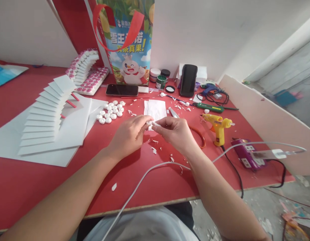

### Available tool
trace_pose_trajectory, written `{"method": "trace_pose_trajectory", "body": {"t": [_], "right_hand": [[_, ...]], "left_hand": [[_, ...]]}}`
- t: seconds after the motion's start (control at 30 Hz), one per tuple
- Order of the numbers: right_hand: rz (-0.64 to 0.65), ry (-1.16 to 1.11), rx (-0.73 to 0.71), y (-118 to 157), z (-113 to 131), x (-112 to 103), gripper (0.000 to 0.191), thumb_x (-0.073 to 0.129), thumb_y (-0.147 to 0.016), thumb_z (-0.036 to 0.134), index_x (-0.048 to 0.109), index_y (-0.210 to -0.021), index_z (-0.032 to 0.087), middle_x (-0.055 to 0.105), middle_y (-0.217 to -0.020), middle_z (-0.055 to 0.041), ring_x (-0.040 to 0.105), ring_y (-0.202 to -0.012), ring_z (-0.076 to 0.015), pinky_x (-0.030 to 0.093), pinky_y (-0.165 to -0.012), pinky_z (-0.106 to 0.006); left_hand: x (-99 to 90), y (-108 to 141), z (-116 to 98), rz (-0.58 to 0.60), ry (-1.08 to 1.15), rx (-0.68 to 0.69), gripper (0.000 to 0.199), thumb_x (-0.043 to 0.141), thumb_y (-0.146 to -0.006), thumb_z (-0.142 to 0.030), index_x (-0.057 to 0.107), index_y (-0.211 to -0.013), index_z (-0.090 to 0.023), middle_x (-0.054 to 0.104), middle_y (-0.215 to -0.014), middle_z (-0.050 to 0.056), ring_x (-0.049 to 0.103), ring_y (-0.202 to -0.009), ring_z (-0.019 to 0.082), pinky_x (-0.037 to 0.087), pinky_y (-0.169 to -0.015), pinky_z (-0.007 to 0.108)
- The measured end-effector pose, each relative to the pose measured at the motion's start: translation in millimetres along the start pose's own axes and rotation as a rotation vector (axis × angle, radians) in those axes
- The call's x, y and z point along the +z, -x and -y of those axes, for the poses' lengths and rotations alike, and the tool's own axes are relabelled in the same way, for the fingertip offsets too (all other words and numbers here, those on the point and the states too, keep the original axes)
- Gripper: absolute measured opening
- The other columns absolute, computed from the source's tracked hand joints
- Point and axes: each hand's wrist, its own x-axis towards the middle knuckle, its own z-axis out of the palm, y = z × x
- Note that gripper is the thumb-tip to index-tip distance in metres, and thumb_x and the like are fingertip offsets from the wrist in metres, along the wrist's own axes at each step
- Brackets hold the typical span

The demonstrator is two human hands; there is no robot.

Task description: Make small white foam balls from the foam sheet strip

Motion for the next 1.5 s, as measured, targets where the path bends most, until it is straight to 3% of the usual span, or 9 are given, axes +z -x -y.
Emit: {"method": "trace_pose_trajectory", "body": {"t": [0.2, 0.37, 0.47, 0.57, 0.73, 0.83, 1.1, 1.27, 1.5], "right_hand": [[-0.040, 0.060, -0.037, 0.0, -2.4, 0.8, 0.028, 0.075, -0.082, 0.043, 0.071, -0.089, 0.016, 0.062, -0.072, 0.0013, 0.046, -0.055, -0.0082, 0.036, -0.052, -0.025], [-0.076, 0.205, -0.253, 0.2, -6.2, 0.3, 0.030, 0.081, -0.076, 0.035, 0.066, -0.098, 0.021, 0.065, -0.103, -0.0022, 0.056, -0.067, -0.0089, 0.043, -0.060, -0.024], [-0.074, 0.238, -0.254, 0.7, -6.1, 1.8, 0.015, 0.074, -0.083, 0.032, 0.066, -0.087, 0.019, 0.064, -0.084, 0.0003, 0.052, -0.062, -0.0088, 0.040, -0.058, -0.024], [-0.082, 0.153, -0.125, 0.5, -3.8, 2.1, 0.024, 0.068, -0.088, 0.036, 0.063, -0.073, 0.017, 0.054, -0.059, 0.0035, 0.045, -0.052, -0.0085, 0.034, -0.052, -0.024], [0.042, -0.124, 0.057, -2.9, -4.8, -0.7, 0.038, 0.062, -0.090, 0.045, 0.058, -0.064, 0.017, 0.053, -0.052, 0.0031, 0.039, -0.041, -0.0065, 0.027, -0.044, -0.024], [-0.003, 0.014, -0.006, -4.2, -8.0, -0.5, 0.041, 0.058, -0.094, 0.047, 0.059, -0.065, 0.017, 0.052, -0.048, 0.0035, 0.041, -0.042, -0.0074, 0.031, -0.046, -0.024], [-0.056, 0.293, -0.318, -2.3, -11.5, 2.5, 0.027, 0.073, -0.083, 0.029, 0.066, -0.107, 0.019, 0.070, -0.104, -0.0054, 0.061, -0.075, -0.0132, 0.048, -0.064, -0.026], [-0.076, 0.481, -0.445, -3.0, -17.2, 4.8, 0.013, 0.062, -0.091, 0.021, 0.068, -0.103, 0.020, 0.072, -0.101, -0.0054, 0.063, -0.079, -0.0155, 0.048, -0.068, -0.027], [-0.075, 0.413, -0.309, -4.6, -15.0, 4.5, 0.013, 0.066, -0.090, 0.029, 0.069, -0.096, 0.019, 0.072, -0.084, -0.0022, 0.061, -0.068, -0.0134, 0.045, -0.064, -0.026]], "left_hand": [[-1.8, -0.6, -0.6, -0.006, 0.026, -0.049, 0.018, 0.047, -0.101, -0.018, 0.063, -0.109, -0.016, 0.076, -0.098, 0.007, 0.070, -0.083, 0.018, 0.050, -0.073, 0.027], [-3.2, -1.2, 1.9, -0.002, 0.063, -0.146, 0.017, 0.052, -0.100, -0.022, 0.066, -0.108, -0.016, 0.076, -0.095, 0.006, 0.069, -0.081, 0.018, 0.049, -0.072, 0.027], [-3.2, -1.8, 0.8, 0.032, 0.095, -0.160, 0.019, 0.050, -0.101, -0.026, 0.067, -0.104, -0.016, 0.073, -0.084, 0.003, 0.066, -0.073, 0.016, 0.047, -0.068, 0.026], [-2.6, -1.9, -1.7, 0.045, 0.119, -0.155, 0.020, 0.049, -0.101, -0.025, 0.067, -0.103, -0.015, 0.072, -0.081, 0.003, 0.065, -0.069, 0.015, 0.046, -0.066, 0.025], [-1.6, -1.9, -2.7, 0.042, 0.145, -0.192, 0.022, 0.050, -0.100, -0.026, 0.067, -0.106, -0.015, 0.074, -0.086, 0.005, 0.068, -0.072, 0.016, 0.048, -0.067, 0.025], [-2.5, -2.5, -0.8, 0.069, 0.154, -0.237, 0.023, 0.050, -0.100, -0.029, 0.068, -0.103, -0.015, 0.074, -0.081, 0.004, 0.067, -0.071, 0.017, 0.047, -0.066, 0.026], [-4.1, -2.9, 2.4, 0.117, 0.258, -0.368, 0.021, 0.053, -0.096, -0.029, 0.069, -0.101, -0.016, 0.074, -0.086, 0.005, 0.067, -0.077, 0.018, 0.047, -0.070, 0.028], [-3.9, -4.2, -0.6, 0.192, 0.404, -0.466, 0.020, 0.053, -0.095, -0.032, 0.068, -0.092, -0.018, 0.065, -0.069, 0.000, 0.057, -0.060, 0.014, 0.043, -0.060, 0.026], [-4.1, -4.9, -1.4, 0.208, 0.366, -0.457, 0.022, 0.054, -0.095, -0.034, 0.068, -0.094, -0.018, 0.066, -0.071, 0.000, 0.058, -0.063, 0.015, 0.043, -0.062, 0.027]]}}
